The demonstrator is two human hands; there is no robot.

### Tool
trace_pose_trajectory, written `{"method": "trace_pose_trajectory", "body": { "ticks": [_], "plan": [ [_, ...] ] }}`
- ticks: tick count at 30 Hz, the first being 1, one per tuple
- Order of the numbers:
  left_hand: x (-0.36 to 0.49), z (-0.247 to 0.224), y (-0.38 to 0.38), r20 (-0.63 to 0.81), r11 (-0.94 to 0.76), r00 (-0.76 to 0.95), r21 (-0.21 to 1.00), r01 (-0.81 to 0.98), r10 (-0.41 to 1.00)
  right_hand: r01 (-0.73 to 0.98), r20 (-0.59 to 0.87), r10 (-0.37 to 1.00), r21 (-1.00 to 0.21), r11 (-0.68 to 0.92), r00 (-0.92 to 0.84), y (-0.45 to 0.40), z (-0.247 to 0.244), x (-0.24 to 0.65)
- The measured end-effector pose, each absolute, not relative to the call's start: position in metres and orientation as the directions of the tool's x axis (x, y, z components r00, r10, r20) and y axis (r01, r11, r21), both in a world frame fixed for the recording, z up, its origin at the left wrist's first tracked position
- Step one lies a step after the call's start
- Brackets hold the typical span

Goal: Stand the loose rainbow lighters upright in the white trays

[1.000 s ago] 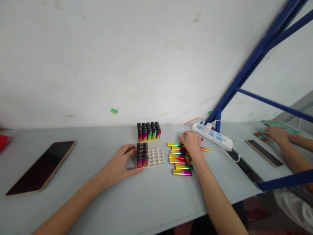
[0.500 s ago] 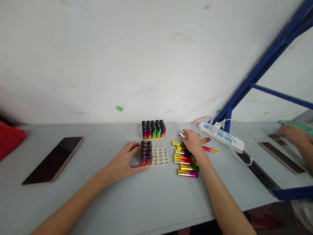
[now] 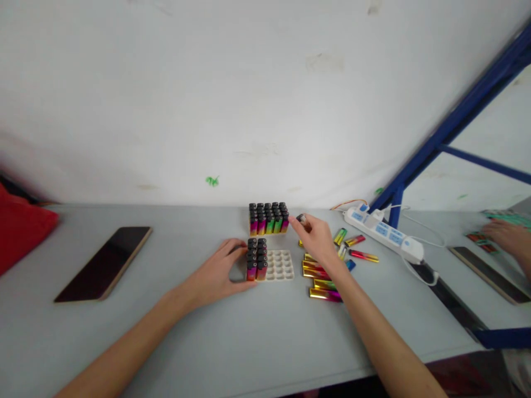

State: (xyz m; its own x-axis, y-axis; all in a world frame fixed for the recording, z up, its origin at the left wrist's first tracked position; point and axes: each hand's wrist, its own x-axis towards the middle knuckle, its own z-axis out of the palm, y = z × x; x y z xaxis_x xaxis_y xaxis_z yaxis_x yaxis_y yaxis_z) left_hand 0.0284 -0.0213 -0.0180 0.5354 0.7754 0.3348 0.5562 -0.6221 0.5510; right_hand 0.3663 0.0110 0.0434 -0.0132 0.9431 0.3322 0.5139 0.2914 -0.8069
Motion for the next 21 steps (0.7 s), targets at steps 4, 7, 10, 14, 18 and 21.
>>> {"method": "trace_pose_trajectory", "body": {
  "ticks": [4,7,10,14,18,21],
  "plan": [
    [0.025,-0.013,-0.022,0.333,-0.633,0.559,0.575,0.518,0.759,0.534,0.346,0.937,-0.786,0.312,-0.037,0.003,0.034,0.346],
    [0.023,-0.011,-0.023,0.327,-0.628,0.558,0.581,0.518,0.763,0.527,0.316,0.948,-0.802,0.281,-0.024,-0.004,0.024,0.342],
    [0.023,-0.009,-0.023,0.324,-0.627,0.558,0.578,0.523,0.764,0.529,0.299,0.954,-0.804,0.27,-0.033,-0.009,0.022,0.342],
    [0.023,-0.007,-0.023,0.317,-0.625,0.561,0.576,0.527,0.765,0.522,0.272,0.957,-0.805,0.283,-0.099,-0.014,0.026,0.341],
    [0.022,-0.006,-0.024,0.322,-0.625,0.557,0.579,0.524,0.765,0.512,0.245,0.962,-0.815,0.272,-0.122,-0.014,0.026,0.339],
    [0.022,-0.007,-0.024,0.332,-0.634,0.561,0.578,0.514,0.758,0.516,0.234,0.962,-0.812,0.275,-0.144,-0.014,0.025,0.339]
  ]
}}
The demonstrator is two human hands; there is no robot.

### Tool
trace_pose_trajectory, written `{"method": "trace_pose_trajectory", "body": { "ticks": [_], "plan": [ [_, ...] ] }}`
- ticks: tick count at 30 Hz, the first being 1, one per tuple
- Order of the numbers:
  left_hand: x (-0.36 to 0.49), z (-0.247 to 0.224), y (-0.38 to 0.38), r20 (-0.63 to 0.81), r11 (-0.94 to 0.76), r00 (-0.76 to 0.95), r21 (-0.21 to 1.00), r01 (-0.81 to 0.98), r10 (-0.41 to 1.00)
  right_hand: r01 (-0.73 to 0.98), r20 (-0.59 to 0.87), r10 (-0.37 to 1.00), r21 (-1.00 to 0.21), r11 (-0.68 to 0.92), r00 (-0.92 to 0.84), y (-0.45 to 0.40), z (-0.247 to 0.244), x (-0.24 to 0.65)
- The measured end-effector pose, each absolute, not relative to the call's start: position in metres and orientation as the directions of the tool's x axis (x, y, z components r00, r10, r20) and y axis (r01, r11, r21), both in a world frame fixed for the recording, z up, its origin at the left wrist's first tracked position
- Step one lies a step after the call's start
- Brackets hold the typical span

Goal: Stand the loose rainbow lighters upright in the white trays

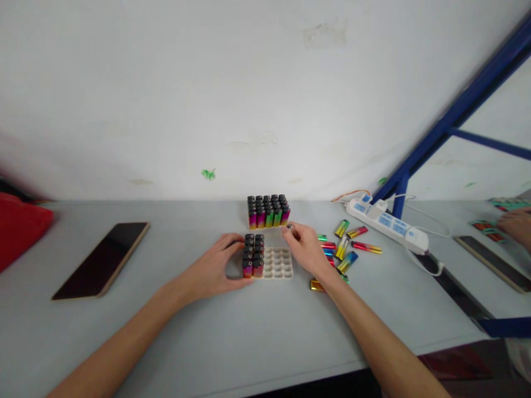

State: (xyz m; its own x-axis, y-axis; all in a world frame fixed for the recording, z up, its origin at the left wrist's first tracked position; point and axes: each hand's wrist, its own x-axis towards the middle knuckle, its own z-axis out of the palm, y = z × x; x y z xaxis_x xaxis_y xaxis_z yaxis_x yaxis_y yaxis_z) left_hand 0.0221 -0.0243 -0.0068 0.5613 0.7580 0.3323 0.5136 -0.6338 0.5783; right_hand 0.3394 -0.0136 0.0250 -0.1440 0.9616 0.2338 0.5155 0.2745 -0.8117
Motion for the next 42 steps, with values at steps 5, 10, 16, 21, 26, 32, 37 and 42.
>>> {"method": "trace_pose_trajectory", "body": {
  "ticks": [5,10,16,21,26,32,37,42],
  "plan": [
    [0.022,-0.01,-0.024,0.33,-0.636,0.566,0.577,0.512,0.755,0.515,0.277,0.93,-0.776,0.364,-0.24,-0.017,0.028,0.341],
    [0.022,-0.011,-0.025,0.32,-0.632,0.571,0.582,0.512,0.756,0.49,0.411,0.838,-0.681,0.544,-0.359,-0.017,0.029,0.345],
    [0.022,-0.009,-0.026,0.31,-0.622,0.567,0.589,0.516,0.764,0.567,0.306,0.88,-0.677,0.47,-0.363,-0.019,0.028,0.35],
    [0.023,-0.008,-0.026,0.309,-0.618,0.562,0.591,0.518,0.767,0.539,0.291,0.902,-0.727,0.426,-0.32,-0.02,0.022,0.352],
    [0.024,-0.005,-0.025,0.281,-0.603,0.568,0.601,0.524,0.774,0.543,0.238,0.859,-0.691,0.477,-0.453,-0.015,0.019,0.353],
    [0.021,-0.007,-0.021,0.281,-0.606,0.573,0.604,0.518,0.77,0.621,0.267,0.792,-0.505,0.6,-0.548,-0.013,0.023,0.346],
    [0.019,-0.01,-0.016,0.274,-0.604,0.569,0.585,0.541,0.776,0.586,0.32,0.792,-0.541,0.603,-0.52,-0.009,0.025,0.359],
    [0.019,-0.01,-0.013,0.276,-0.602,0.563,0.581,0.549,0.779,0.62,0.391,0.879,-0.627,0.472,-0.274,-0.009,0.045,0.416]
  ]
}}
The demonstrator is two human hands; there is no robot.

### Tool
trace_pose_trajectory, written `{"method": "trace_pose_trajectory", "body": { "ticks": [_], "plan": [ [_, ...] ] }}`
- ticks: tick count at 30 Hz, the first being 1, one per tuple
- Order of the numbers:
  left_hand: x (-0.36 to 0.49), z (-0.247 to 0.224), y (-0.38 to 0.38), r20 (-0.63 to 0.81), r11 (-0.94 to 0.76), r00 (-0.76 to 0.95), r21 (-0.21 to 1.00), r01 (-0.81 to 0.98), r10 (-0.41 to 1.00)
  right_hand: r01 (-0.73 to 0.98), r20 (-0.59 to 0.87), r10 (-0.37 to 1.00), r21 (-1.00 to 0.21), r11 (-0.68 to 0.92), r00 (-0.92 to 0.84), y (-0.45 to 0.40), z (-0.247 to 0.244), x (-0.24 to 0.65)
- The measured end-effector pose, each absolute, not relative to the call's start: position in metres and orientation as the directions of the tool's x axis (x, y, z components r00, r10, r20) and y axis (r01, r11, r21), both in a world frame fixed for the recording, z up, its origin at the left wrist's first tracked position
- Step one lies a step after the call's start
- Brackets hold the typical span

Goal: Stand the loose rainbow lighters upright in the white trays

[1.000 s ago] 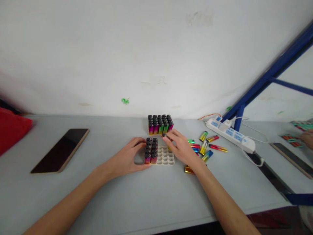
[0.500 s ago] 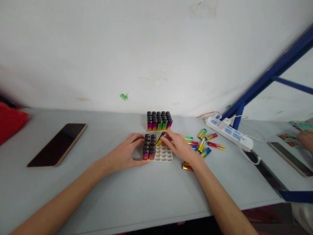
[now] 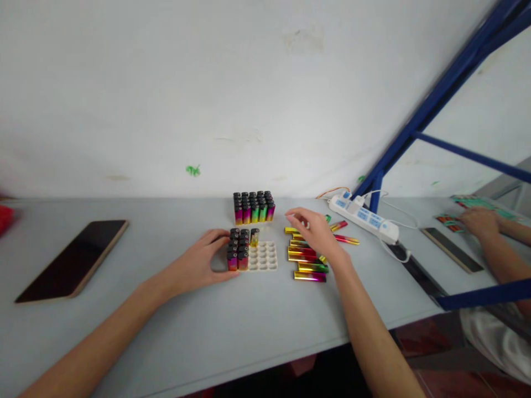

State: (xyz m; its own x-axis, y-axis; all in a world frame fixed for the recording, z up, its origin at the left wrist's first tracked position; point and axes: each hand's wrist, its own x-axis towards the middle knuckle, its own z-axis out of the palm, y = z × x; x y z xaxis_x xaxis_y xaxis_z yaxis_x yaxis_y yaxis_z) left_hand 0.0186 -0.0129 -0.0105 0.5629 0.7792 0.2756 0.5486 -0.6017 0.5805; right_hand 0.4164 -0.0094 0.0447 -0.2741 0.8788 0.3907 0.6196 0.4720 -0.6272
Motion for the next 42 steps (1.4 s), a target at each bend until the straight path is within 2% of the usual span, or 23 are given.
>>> {"method": "trace_pose_trajectory", "body": {
  "ticks": [4,8,11,15,22,26,28,30,32,36,39,42],
  "plan": [
    [0.02,-0.011,-0.013,0.268,-0.595,0.558,0.577,0.559,0.785,0.692,0.373,0.902,-0.593,0.411,-0.216,-0.041,0.053,0.458],
    [0.022,-0.01,-0.014,0.277,-0.607,0.567,0.576,0.548,0.775,0.752,0.35,0.909,-0.529,0.392,-0.227,-0.092,0.039,0.485],
    [0.023,-0.01,-0.014,0.282,-0.609,0.568,0.582,0.539,0.773,0.801,0.342,0.924,-0.497,0.333,-0.172,-0.113,0.027,0.503],
    [0.022,-0.01,-0.013,0.266,-0.6,0.569,0.581,0.549,0.778,0.826,0.34,0.927,-0.471,0.311,-0.156,-0.096,0.026,0.513],
    [0.021,-0.011,-0.012,0.271,-0.603,0.568,0.579,0.549,0.777,0.819,0.145,0.931,-0.444,0.363,-0.334,-0.044,0.024,0.49],
    [0.023,-0.01,-0.013,0.287,-0.619,0.579,0.58,0.529,0.763,0.842,0.1,0.933,-0.406,0.356,-0.346,-0.036,0.02,0.494],
    [0.023,-0.01,-0.014,0.298,-0.622,0.574,0.581,0.525,0.763,0.829,0.103,0.933,-0.432,0.355,-0.346,-0.035,0.021,0.499],
    [0.023,-0.011,-0.014,0.295,-0.619,0.573,0.582,0.527,0.765,0.779,0.137,0.934,-0.519,0.352,-0.331,-0.035,0.023,0.5],
    [0.023,-0.011,-0.015,0.283,-0.613,0.574,0.585,0.531,0.768,0.68,0.173,0.943,-0.657,0.324,-0.283,-0.035,0.026,0.497],
    [0.023,-0.012,-0.015,0.284,-0.611,0.571,0.582,0.536,0.771,0.307,0.161,0.983,-0.934,0.182,-0.093,-0.029,0.039,0.467],
    [0.023,-0.012,-0.017,0.289,-0.616,0.573,0.581,0.532,0.767,-0.02,0.123,0.992,-0.992,0.124,0.03,-0.02,0.054,0.431],
    [0.022,-0.011,-0.018,0.293,-0.62,0.575,0.58,0.528,0.764,-0.176,0.074,0.996,-0.982,0.066,-0.042,-0.013,0.065,0.393]
  ]
}}
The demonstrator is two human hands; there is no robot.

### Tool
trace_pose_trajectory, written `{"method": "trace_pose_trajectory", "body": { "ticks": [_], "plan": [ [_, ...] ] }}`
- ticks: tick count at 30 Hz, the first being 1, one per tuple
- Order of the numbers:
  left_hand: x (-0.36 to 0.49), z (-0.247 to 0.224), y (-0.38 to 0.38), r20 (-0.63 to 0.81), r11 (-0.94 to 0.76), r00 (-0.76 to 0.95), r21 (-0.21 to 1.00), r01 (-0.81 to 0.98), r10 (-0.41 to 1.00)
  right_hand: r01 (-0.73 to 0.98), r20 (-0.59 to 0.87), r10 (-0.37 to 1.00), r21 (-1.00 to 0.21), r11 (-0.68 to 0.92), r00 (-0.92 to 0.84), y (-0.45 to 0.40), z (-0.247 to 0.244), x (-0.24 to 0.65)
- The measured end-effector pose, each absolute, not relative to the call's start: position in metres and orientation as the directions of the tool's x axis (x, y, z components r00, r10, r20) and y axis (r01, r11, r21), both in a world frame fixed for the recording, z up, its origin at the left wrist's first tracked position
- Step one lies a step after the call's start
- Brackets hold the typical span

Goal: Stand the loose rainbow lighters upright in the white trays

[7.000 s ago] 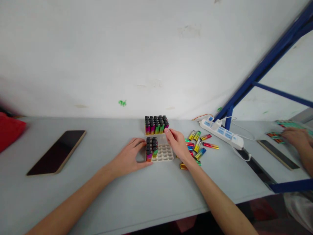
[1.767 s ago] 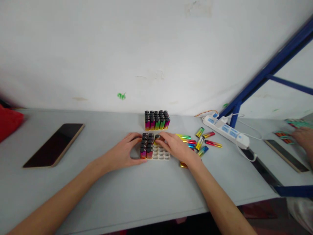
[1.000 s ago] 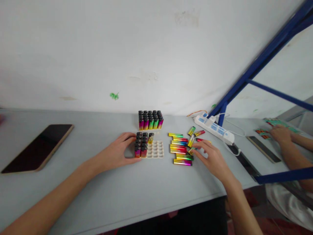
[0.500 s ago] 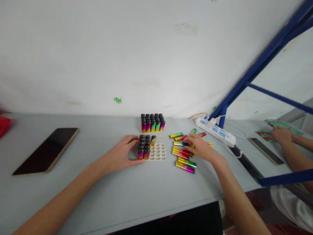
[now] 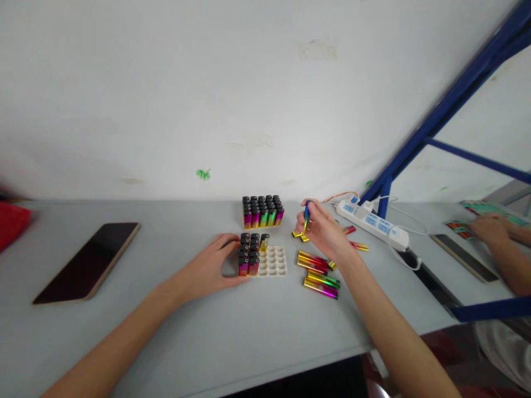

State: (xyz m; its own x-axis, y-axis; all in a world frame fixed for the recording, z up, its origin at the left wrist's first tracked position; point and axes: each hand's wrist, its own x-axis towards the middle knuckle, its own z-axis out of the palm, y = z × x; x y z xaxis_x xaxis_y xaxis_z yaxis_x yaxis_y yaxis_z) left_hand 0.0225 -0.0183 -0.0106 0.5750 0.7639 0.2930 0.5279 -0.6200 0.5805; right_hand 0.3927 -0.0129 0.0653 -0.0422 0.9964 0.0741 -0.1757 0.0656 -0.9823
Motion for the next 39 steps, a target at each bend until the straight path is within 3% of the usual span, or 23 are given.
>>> {"method": "trace_pose_trajectory", "body": {
  "ticks": [4,9,15,19,24,28,34,39],
  "plan": [
    [0.023,-0.009,-0.02,0.298,-0.624,0.576,0.576,0.528,0.761,-0.126,0.042,0.987,-0.992,0.023,-0.158,-0.016,0.062,0.357],
    [0.024,-0.006,-0.023,0.274,-0.611,0.577,0.579,0.54,0.769,-0.023,-0.081,0.986,-0.996,-0.085,-0.145,-0.029,0.04,0.338],
    [0.022,-0.005,-0.021,0.266,-0.602,0.574,0.59,0.538,0.774,-0.114,-0.249,0.959,-0.958,-0.264,-0.132,-0.033,0.034,0.333],
    [0.021,-0.005,-0.02,0.274,-0.609,0.577,0.586,0.535,0.77,-0.143,-0.26,0.958,-0.951,-0.275,-0.117,-0.032,0.035,0.334],
    [0.021,-0.004,-0.02,0.265,-0.601,0.57,0.581,0.548,0.777,-0.107,-0.16,0.979,-0.979,-0.174,-0.13,-0.03,0.03,0.336],
    [0.019,-0.003,-0.02,0.252,-0.589,0.566,0.587,0.555,0.785,0.048,0.069,0.989,-0.996,0.075,-0.132,-0.031,0.026,0.342],
    [0.017,-0.006,-0.018,0.236,-0.574,0.558,0.587,0.571,0.796,0.402,0.412,0.883,-0.786,0.47,-0.227,-0.037,0.024,0.352],
    [0.016,-0.007,-0.018,0.22,-0.573,0.562,0.567,0.592,0.798,0.469,0.375,0.885,-0.751,0.465,-0.276,-0.037,0.02,0.349]
  ]
}}
